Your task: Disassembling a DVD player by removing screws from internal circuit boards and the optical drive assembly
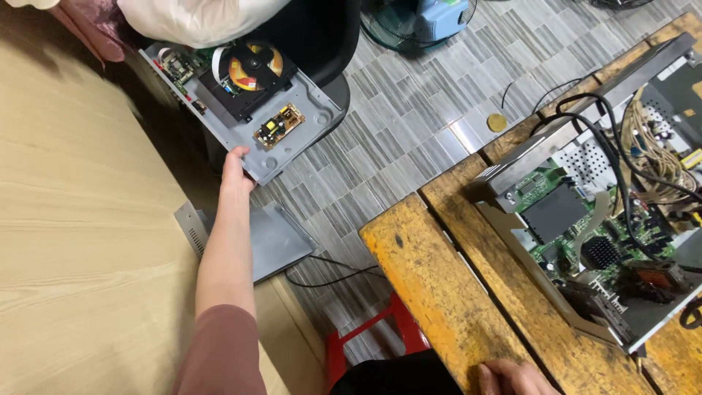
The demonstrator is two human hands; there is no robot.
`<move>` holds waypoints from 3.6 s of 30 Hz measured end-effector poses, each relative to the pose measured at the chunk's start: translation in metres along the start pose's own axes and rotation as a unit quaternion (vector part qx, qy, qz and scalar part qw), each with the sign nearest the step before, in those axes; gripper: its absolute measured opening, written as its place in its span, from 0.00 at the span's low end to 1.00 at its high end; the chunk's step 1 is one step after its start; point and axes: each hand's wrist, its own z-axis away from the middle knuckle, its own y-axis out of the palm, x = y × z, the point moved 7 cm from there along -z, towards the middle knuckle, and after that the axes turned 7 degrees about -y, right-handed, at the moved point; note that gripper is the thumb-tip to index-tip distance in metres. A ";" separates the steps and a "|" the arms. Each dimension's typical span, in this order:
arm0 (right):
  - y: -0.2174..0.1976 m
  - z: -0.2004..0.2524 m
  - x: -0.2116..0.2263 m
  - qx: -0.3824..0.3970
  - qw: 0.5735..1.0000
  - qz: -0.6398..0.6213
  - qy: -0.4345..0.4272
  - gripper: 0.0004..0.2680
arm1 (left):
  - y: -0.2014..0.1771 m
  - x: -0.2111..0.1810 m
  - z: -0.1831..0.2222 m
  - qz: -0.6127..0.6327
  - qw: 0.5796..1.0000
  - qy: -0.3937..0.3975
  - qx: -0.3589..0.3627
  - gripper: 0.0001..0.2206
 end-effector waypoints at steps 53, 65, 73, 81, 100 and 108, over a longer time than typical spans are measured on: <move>-0.037 0.000 0.031 0.036 0.971 -0.063 -0.227 0.03 | -0.164 0.091 0.131 -0.122 0.956 0.251 -0.095 0.15; -0.035 0.004 0.028 0.052 0.974 -0.058 -0.214 0.02 | -0.226 0.204 0.129 -0.076 0.943 0.308 -0.095 0.23; -0.037 0.002 0.026 0.055 0.973 -0.060 -0.216 0.02 | -0.228 0.234 0.183 -0.126 0.969 0.189 -0.099 0.27; -0.036 0.002 0.028 0.065 0.970 -0.068 -0.225 0.02 | -0.220 0.213 0.199 -0.076 0.959 0.267 -0.054 0.22; -0.042 0.002 0.029 0.048 0.969 -0.070 -0.230 0.03 | -0.201 0.080 0.225 0.052 0.889 0.453 -0.049 0.21; -0.054 0.003 0.039 0.034 0.949 -0.116 -0.291 0.02 | -0.168 0.038 0.331 0.139 0.897 0.420 0.001 0.16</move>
